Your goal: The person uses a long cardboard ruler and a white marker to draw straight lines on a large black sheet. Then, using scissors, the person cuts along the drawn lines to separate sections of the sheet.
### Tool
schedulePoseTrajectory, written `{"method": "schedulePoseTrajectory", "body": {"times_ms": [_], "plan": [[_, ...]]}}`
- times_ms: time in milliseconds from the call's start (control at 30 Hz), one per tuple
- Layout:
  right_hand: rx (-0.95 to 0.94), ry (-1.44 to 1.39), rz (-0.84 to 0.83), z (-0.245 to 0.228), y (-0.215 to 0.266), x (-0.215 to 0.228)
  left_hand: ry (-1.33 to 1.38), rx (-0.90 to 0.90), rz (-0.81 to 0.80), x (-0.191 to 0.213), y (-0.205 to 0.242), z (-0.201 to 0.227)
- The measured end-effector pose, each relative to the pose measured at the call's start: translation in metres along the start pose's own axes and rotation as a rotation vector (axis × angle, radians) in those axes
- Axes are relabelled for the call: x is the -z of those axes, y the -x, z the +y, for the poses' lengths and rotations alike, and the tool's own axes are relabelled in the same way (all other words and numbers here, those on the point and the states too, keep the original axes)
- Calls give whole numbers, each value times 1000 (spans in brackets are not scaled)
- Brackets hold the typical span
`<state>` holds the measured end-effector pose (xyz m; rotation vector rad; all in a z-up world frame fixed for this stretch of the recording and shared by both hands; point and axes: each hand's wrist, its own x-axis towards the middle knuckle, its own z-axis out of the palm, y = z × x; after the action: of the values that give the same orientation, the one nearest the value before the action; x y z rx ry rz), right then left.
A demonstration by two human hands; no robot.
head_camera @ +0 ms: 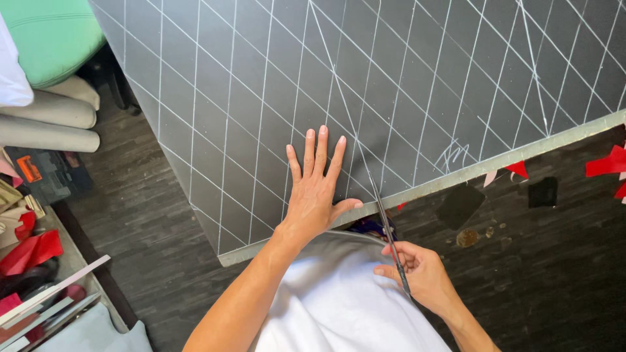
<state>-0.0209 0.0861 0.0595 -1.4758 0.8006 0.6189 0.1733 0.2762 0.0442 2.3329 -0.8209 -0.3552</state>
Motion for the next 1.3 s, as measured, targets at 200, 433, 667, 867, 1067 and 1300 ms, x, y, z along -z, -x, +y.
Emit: {"method": "schedulePoseTrajectory", "body": {"times_ms": [200, 433, 667, 867, 1067, 1300], "plan": [[-23, 10, 11, -11, -3, -2, -20, 3, -22, -1, -2, 0], [45, -67, -14, -29, -22, -5, -34, -3, -16, -1, -1, 1], [48, -69, -16, -42, -25, -5, -38, 4, -24, -2, -1, 1], [86, -9, -8, -69, -38, -7, -34, 4, -33, 2, -3, 2], [28, 49, 11, -86, -36, -9, -17, 11, -42, 4, -5, 4], [37, -9, 20, -117, -62, -14, -49, 34, -84, 6, -6, 4]]}}
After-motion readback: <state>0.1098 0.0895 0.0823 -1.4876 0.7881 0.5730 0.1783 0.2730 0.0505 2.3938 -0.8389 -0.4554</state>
